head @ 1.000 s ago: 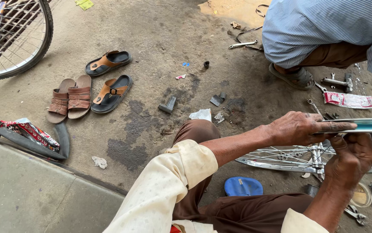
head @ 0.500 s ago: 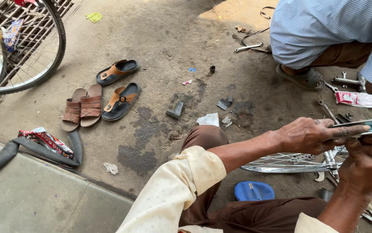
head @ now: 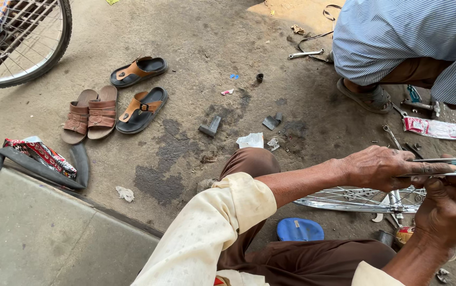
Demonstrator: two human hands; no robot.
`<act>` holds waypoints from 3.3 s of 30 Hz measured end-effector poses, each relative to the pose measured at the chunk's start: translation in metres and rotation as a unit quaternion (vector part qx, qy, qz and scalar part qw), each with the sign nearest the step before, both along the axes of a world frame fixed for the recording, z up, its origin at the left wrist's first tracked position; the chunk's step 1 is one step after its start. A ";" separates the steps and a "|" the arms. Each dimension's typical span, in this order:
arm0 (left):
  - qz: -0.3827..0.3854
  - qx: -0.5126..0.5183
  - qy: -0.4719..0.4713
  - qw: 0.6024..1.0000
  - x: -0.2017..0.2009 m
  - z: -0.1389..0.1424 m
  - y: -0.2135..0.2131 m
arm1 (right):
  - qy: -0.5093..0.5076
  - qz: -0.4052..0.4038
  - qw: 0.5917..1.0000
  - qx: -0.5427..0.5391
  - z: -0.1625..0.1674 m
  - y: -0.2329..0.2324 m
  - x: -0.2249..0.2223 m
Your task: The person sits on the ground and uses a small metal tool to scrape and clean the inner surface of a bicycle wheel rim. They rotate the wheel periodically to access different sections of the rim while another person works on a separate wheel nearby.
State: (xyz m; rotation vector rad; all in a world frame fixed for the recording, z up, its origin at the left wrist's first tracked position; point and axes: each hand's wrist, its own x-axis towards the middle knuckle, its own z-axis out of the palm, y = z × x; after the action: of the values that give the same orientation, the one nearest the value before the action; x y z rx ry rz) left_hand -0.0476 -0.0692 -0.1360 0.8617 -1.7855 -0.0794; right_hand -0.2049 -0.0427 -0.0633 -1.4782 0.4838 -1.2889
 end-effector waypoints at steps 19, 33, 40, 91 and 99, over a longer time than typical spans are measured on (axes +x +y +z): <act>-0.003 0.025 -0.017 1.000 -0.008 -0.024 -0.019 | 0.026 -0.032 0.999 -0.013 -0.029 -0.019 -0.020; 0.023 0.042 -0.044 0.998 -0.011 -0.039 -0.026 | 0.073 -0.037 0.997 -0.009 -0.050 -0.031 -0.034; 0.003 0.038 -0.014 0.999 -0.010 -0.019 -0.017 | 0.047 -0.049 0.996 -0.055 -0.021 -0.014 -0.007; 0.009 0.045 -0.029 0.999 0.000 -0.023 -0.017 | 0.140 -0.112 0.979 -0.100 -0.007 0.001 0.006; 0.015 0.076 -0.049 0.996 0.005 -0.027 -0.017 | 0.140 -0.130 0.975 -0.114 -0.001 0.005 0.009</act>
State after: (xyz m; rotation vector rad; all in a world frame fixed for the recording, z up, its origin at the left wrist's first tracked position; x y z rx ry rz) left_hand -0.0430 -0.0863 -0.1633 1.0175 -1.8758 -0.1575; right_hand -0.1963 -0.0379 -0.0644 -1.8503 0.7548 -1.3801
